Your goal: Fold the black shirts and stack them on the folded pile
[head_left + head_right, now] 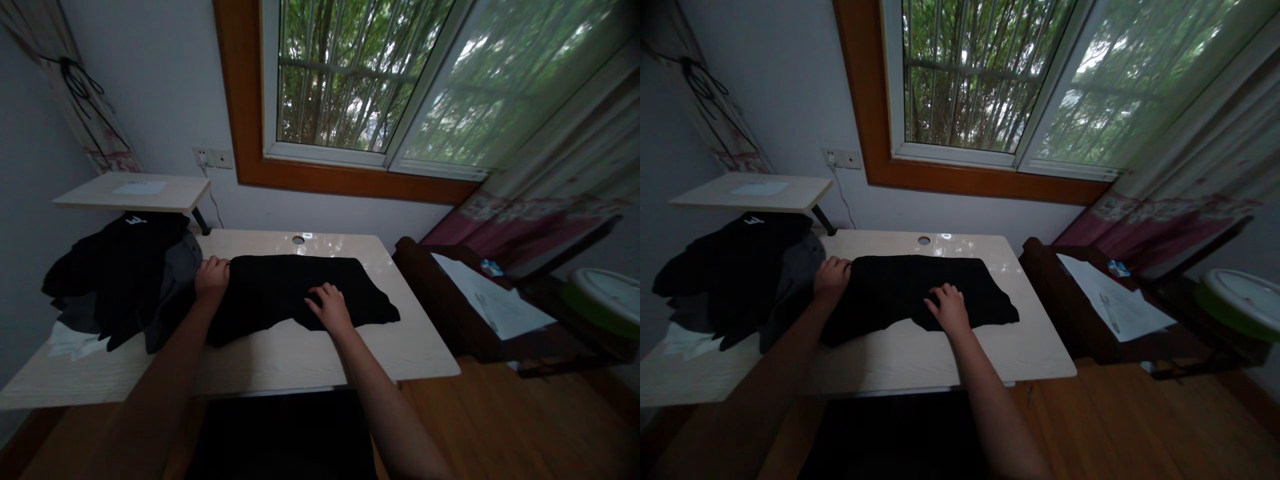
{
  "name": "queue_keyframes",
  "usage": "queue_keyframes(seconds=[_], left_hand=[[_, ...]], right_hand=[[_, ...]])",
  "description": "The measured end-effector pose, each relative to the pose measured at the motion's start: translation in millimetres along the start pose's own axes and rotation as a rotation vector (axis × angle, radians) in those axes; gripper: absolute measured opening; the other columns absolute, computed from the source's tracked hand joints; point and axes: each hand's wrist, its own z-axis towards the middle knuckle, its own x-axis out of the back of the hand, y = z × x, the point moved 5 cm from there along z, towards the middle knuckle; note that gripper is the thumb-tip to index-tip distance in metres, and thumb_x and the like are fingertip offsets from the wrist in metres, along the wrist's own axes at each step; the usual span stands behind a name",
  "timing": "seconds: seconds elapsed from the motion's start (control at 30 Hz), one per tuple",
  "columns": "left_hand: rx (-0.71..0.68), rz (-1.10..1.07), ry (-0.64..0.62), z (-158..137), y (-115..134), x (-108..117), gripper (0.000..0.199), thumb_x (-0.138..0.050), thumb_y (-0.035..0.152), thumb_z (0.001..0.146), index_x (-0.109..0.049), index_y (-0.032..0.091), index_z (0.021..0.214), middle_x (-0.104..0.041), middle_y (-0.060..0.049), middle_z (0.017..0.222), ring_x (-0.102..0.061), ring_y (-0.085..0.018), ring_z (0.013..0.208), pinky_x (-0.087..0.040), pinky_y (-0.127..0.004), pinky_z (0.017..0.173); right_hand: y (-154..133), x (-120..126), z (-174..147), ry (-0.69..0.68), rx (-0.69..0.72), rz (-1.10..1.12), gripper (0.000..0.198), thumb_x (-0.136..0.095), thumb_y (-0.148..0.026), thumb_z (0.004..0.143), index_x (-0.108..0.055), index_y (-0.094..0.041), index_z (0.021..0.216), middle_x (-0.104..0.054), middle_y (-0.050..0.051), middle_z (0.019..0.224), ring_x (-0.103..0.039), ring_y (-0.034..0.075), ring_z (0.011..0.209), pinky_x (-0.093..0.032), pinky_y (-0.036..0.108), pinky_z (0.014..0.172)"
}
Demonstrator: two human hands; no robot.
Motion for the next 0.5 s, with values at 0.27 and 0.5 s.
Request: queue_keyframes(seconds=[0.27, 0.5], left_hand=[[0.037, -0.125, 0.116, -2.5, 2.5, 17.7, 0.034, -0.041, 0.031, 0.099, -0.071, 0.021, 0.110, -0.065, -0.012, 0.109, -0.054, -0.030, 0.102, -0.040, -0.043, 0.095], [0.024, -0.216, 0.170, -7.2, 4.3, 26.2, 0.026, -0.049, 0.027, 0.094, -0.072, 0.021, 0.107, -0.065, -0.012, 0.117, -0.055, -0.030, 0.109, -0.039, -0.046, 0.099]], right_hand=[[1.0, -0.7, -0.7, 0.006, 0.000, 0.011, 0.026, -0.060, -0.046, 0.097, -0.068, -0.028, 0.114, -0.062, 0.008, 0.106, -0.056, 0.027, 0.104, -0.043, 0.039, 0.090], [2.2, -1.7, -0.5, 0.011, -0.003, 0.028, 0.027, -0.061, -0.045, 0.096, -0.068, -0.027, 0.115, -0.063, 0.008, 0.105, -0.056, 0.026, 0.102, -0.043, 0.039, 0.090]])
